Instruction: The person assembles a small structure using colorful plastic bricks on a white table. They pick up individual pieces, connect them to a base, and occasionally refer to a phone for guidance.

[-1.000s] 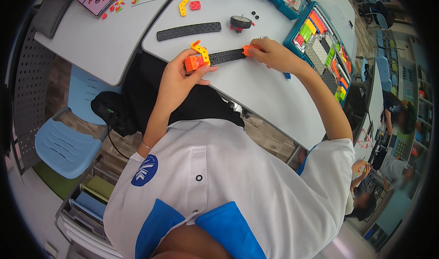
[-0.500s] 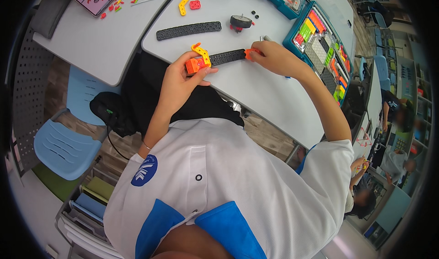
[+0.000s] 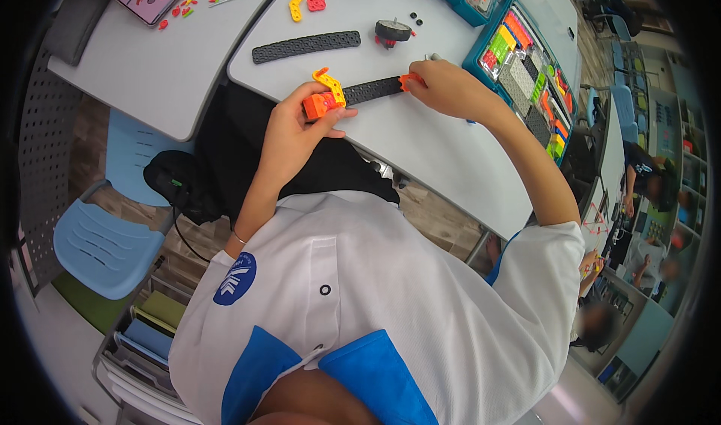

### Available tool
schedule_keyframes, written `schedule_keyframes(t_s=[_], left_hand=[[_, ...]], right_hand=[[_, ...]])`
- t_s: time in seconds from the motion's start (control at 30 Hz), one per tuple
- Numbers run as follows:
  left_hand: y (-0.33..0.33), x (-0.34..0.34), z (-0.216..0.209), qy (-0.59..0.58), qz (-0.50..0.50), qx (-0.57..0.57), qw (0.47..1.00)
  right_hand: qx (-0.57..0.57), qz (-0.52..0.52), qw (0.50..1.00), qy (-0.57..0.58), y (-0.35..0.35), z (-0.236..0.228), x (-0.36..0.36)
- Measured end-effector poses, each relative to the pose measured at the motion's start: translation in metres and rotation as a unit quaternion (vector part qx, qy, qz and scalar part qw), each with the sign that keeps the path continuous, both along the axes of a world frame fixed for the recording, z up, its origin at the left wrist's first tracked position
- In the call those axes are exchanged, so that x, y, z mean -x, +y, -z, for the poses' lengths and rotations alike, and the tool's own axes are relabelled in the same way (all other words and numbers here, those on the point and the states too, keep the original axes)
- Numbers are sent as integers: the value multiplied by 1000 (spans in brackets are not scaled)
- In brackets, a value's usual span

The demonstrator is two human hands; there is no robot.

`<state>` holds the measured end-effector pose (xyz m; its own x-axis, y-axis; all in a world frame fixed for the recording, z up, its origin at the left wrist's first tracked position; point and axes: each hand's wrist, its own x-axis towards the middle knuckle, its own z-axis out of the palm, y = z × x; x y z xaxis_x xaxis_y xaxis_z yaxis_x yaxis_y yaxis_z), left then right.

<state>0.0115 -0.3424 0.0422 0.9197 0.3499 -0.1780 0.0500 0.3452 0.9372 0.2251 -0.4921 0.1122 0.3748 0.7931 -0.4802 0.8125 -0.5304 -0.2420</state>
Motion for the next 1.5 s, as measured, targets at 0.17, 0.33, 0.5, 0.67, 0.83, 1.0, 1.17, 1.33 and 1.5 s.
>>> schedule_keyframes(t_s=[0.17,0.33,0.5,0.67,0.83,1.0,1.17,1.33,1.5], left_hand=[[-1,0,2,2,-4,12,1000],[-3,1,7,1,-13,18,1000],[-3,2,9,-1,-16,17,1000],[-6,3,6,-13,-9,-12,1000],[-6,2,10,-14,-12,6,1000],[0,0,15,-8,-1,18,1000],[1,1,3,-2,20,14,1000],[4,0,2,-11,-2,31,999],[10,-2,4,-13,2,-36,999]], right_hand=[[23,0,999,-26,6,3,5],[66,5,997,-47,13,5,12],[98,2,993,-59,21,-2,17],[133,-9,990,-41,24,3,7],[127,-14,991,-50,21,7,8],[87,17,994,-64,21,4,17],[-19,17,989,-149,10,11,28],[-85,69,979,-172,9,8,48],[-273,99,934,-209,19,0,23]])
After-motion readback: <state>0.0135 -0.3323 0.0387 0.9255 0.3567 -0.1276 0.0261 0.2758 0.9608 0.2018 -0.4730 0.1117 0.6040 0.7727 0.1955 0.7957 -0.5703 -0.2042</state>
